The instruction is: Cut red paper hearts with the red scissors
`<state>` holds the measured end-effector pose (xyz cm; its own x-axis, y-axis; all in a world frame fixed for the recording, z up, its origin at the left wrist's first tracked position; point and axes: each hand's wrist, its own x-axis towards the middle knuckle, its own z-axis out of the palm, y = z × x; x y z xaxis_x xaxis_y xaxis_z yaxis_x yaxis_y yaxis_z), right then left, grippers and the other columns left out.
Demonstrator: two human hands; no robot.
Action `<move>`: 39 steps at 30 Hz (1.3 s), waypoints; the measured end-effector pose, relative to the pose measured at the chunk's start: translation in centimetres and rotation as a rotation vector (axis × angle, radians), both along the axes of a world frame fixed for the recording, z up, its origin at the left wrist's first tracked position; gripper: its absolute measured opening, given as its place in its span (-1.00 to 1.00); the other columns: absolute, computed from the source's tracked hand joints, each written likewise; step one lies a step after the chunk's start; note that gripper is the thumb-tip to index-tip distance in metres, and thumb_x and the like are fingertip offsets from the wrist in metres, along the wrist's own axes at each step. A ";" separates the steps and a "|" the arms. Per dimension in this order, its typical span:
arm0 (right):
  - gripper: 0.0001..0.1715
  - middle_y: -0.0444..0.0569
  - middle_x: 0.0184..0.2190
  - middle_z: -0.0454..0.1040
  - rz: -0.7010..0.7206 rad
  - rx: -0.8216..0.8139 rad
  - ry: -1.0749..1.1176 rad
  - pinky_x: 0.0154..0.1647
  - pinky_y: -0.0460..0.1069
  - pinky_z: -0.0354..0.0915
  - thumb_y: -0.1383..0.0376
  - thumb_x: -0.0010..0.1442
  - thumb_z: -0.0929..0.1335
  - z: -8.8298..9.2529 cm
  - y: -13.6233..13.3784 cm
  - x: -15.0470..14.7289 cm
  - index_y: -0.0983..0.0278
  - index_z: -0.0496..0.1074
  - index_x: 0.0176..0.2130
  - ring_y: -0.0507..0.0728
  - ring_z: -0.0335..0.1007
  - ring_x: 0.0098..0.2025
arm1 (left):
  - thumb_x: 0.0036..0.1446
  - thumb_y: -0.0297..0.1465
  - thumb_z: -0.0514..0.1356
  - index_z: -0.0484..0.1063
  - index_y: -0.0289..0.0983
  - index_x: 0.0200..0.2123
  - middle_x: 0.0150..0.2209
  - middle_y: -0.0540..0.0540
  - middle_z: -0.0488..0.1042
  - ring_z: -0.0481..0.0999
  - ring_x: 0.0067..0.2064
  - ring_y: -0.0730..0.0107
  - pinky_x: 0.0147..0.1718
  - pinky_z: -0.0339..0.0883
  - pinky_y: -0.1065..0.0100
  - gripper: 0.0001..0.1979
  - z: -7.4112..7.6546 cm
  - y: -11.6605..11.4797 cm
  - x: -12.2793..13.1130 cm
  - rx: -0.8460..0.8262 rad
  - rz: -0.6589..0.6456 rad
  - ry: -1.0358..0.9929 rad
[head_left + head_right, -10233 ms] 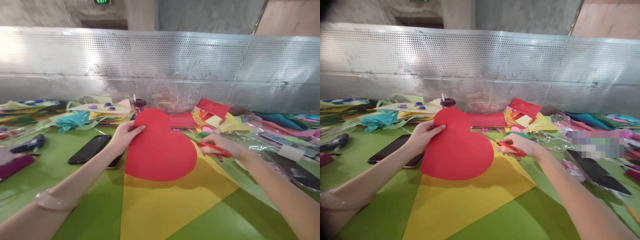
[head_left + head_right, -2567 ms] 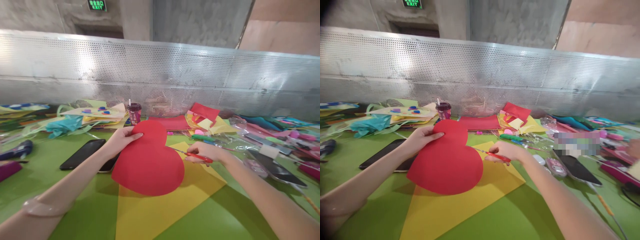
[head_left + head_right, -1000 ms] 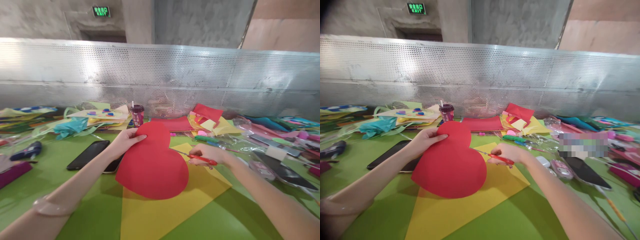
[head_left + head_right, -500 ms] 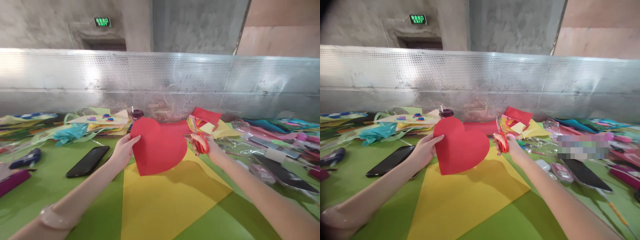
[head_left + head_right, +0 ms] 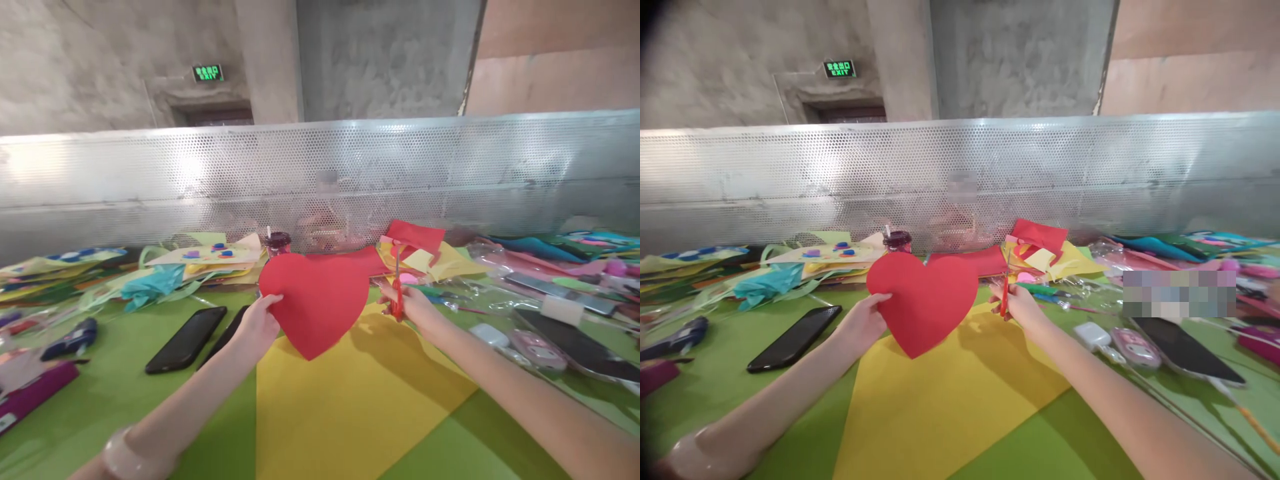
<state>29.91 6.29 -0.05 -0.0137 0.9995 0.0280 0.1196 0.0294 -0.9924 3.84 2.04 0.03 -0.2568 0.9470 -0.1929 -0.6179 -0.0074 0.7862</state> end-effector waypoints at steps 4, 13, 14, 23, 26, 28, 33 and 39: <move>-0.68 -0.04 -0.42 0.43 0.054 0.040 0.035 -0.63 -0.14 0.12 0.09 -0.01 0.36 0.0 -0.7 -0.5 0.30 0.29 -0.40 -0.02 0.33 -0.54 | 0.00 -0.63 0.09 0.39 -0.36 -0.42 -0.48 -0.06 0.52 0.49 -0.53 0.42 -0.57 0.36 0.40 -0.87 -0.3 0.2 0.0 -0.028 -0.016 -0.040; -0.60 -0.26 -0.70 0.08 0.234 0.190 -0.102 -0.59 -0.11 0.14 0.09 0.00 0.31 0.7 -1.4 -0.5 0.25 0.09 -0.62 -0.07 0.07 -0.65 | -0.01 -0.66 0.08 0.39 -0.36 -0.41 -0.49 -0.07 0.52 0.49 -0.53 0.42 -0.56 0.37 0.42 -0.85 -0.3 0.2 0.2 -0.006 0.003 -0.056; -0.61 -0.26 -0.69 0.07 0.238 0.196 -0.132 -0.60 -0.12 0.13 0.10 -0.01 0.31 0.7 -1.3 -0.4 0.26 0.09 -0.61 -0.07 0.07 -0.65 | -0.01 -0.66 0.08 0.38 -0.36 -0.41 -0.48 -0.07 0.52 0.49 -0.53 0.42 -0.56 0.38 0.42 -0.85 -0.4 0.2 0.2 -0.004 0.006 -0.054; -0.66 -0.26 -0.71 0.10 0.322 0.192 -0.200 -0.67 -0.14 0.13 0.12 0.02 0.28 0.2 -0.3 0.7 0.26 0.11 -0.59 -0.08 0.04 -0.68 | -0.02 -0.65 0.10 0.39 -0.34 -0.39 -0.48 -0.05 0.51 0.49 -0.53 0.44 -0.54 0.38 0.43 -0.84 -0.4 0.2 0.1 0.001 0.020 -0.021; -0.66 -0.26 -0.72 0.11 0.338 0.192 -0.215 -0.68 -0.14 0.14 0.11 0.02 0.28 0.2 -0.3 0.9 0.26 0.13 -0.59 -0.07 0.05 -0.68 | -0.02 -0.66 0.10 0.38 -0.34 -0.40 -0.48 -0.05 0.51 0.48 -0.53 0.45 -0.55 0.37 0.43 -0.84 -0.2 0.0 0.3 -0.011 0.037 -0.015; -0.65 -0.26 -0.73 0.11 0.333 0.190 -0.228 -0.68 -0.14 0.15 0.12 0.02 0.28 0.1 -0.3 0.9 0.26 0.13 -0.60 -0.08 0.05 -0.68 | -0.02 -0.65 0.10 0.38 -0.34 -0.40 -0.48 -0.04 0.51 0.48 -0.54 0.45 -0.57 0.36 0.43 -0.85 -0.2 0.0 0.3 -0.021 0.039 -0.011; -0.64 -0.25 -0.73 0.12 0.332 0.173 -0.228 -0.68 -0.15 0.14 0.11 0.02 0.28 0.0 -0.4 0.7 0.26 0.12 -0.61 -0.08 0.05 -0.69 | -0.02 -0.64 0.10 0.38 -0.35 -0.42 -0.47 -0.06 0.51 0.48 -0.53 0.43 -0.58 0.36 0.42 -0.86 -0.2 0.0 0.2 -0.021 0.022 -0.008; -0.65 -0.26 -0.73 0.11 0.326 0.177 -0.228 -0.68 -0.14 0.14 0.12 0.02 0.28 0.1 -0.5 0.8 0.26 0.13 -0.60 -0.08 0.04 -0.69 | -0.04 -0.65 0.11 0.38 -0.33 -0.42 -0.47 -0.04 0.51 0.48 -0.53 0.44 -0.58 0.36 0.42 -0.86 -0.3 0.1 0.1 -0.005 0.007 -0.020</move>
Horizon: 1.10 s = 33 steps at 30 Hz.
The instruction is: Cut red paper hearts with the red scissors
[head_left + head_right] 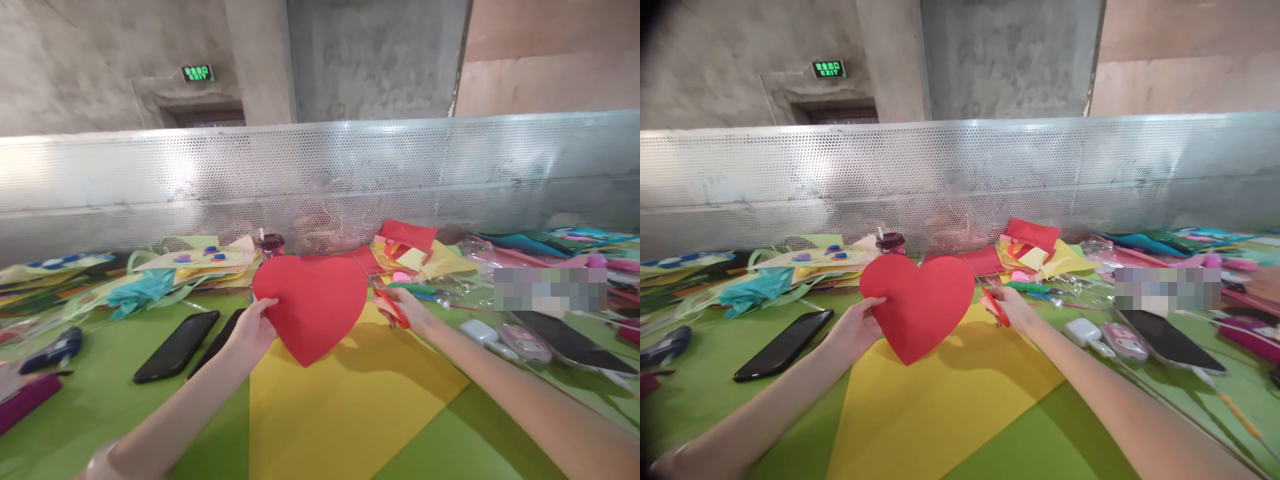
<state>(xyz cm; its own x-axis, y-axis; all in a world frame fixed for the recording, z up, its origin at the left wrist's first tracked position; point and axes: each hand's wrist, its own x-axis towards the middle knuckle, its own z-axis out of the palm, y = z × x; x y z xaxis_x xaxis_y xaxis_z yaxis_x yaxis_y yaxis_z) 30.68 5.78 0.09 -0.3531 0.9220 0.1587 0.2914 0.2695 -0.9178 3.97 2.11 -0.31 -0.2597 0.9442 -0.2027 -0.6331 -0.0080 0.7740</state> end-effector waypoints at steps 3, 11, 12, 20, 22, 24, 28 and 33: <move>-0.65 -0.25 -0.73 0.11 0.000 -0.005 0.008 -0.69 -0.14 0.15 0.12 0.01 0.29 -0.1 0.1 0.1 0.27 0.14 -0.61 -0.08 0.04 -0.70 | -0.04 -0.65 0.11 0.38 -0.33 -0.41 -0.47 -0.04 0.51 0.48 -0.53 0.44 -0.57 0.36 0.41 -0.85 -0.1 0.0 0.0 0.004 -0.005 -0.002; -0.67 -0.26 -0.73 0.10 -0.004 0.009 0.001 -0.69 -0.14 0.13 0.14 0.00 0.28 -0.1 0.1 0.0 0.26 0.14 -0.62 -0.08 0.03 -0.69 | -0.05 -0.65 0.11 0.38 -0.34 -0.42 -0.45 -0.03 0.51 0.49 -0.52 0.44 -0.59 0.35 0.42 -0.85 -0.1 0.0 -0.1 0.012 -0.012 0.003; -0.68 -0.26 -0.73 0.10 -0.002 0.005 0.001 -0.69 -0.14 0.13 0.15 0.00 0.28 -0.1 0.1 0.0 0.26 0.13 -0.62 -0.08 0.03 -0.69 | -0.04 -0.65 0.11 0.38 -0.34 -0.42 -0.46 -0.04 0.51 0.48 -0.53 0.44 -0.59 0.35 0.42 -0.86 -0.1 0.0 -0.1 0.011 -0.013 0.002; -0.73 -0.27 -0.73 0.09 0.009 -0.002 0.018 -0.69 -0.15 0.14 0.19 0.00 0.26 0.0 0.1 0.2 0.26 0.15 -0.60 -0.07 0.03 -0.69 | -0.06 -0.64 0.12 0.39 -0.34 -0.42 -0.46 -0.04 0.51 0.48 -0.54 0.43 -0.62 0.34 0.42 -0.86 0.1 0.0 -0.2 0.002 0.008 0.012; -0.71 -0.27 -0.73 0.09 0.018 0.005 0.007 -0.68 -0.14 0.15 0.17 0.02 0.27 0.0 0.1 0.3 0.26 0.15 -0.60 -0.07 0.04 -0.68 | -0.07 -0.64 0.13 0.40 -0.34 -0.41 -0.45 -0.04 0.51 0.49 -0.53 0.42 -0.61 0.35 0.41 -0.86 0.1 -0.1 -0.1 -0.002 0.013 0.022; -0.71 -0.26 -0.73 0.09 0.020 -0.001 -0.003 -0.68 -0.14 0.15 0.18 0.01 0.27 0.0 0.1 0.2 0.26 0.15 -0.60 -0.07 0.04 -0.68 | -0.07 -0.64 0.13 0.40 -0.34 -0.42 -0.46 -0.04 0.51 0.49 -0.53 0.42 -0.61 0.35 0.42 -0.86 0.1 -0.1 -0.1 -0.004 0.022 0.020; -0.76 -0.26 -0.73 0.09 0.011 -0.006 0.015 -0.69 -0.15 0.13 0.21 -0.01 0.27 0.1 0.0 0.1 0.27 0.17 -0.59 -0.08 0.02 -0.68 | -0.06 -0.65 0.12 0.39 -0.34 -0.44 -0.51 -0.03 0.50 0.47 -0.56 0.44 -0.63 0.34 0.43 -0.86 0.1 -0.1 -0.1 0.002 0.015 0.008; -0.75 -0.27 -0.74 0.07 -0.001 -0.006 0.014 -0.71 -0.15 0.13 0.21 -0.03 0.27 0.2 0.0 0.1 0.26 0.14 -0.61 -0.08 0.01 -0.70 | -0.03 -0.66 0.10 0.39 -0.35 -0.44 -0.52 -0.04 0.50 0.48 -0.56 0.45 -0.60 0.36 0.45 -0.85 0.2 0.0 0.0 0.000 0.043 0.014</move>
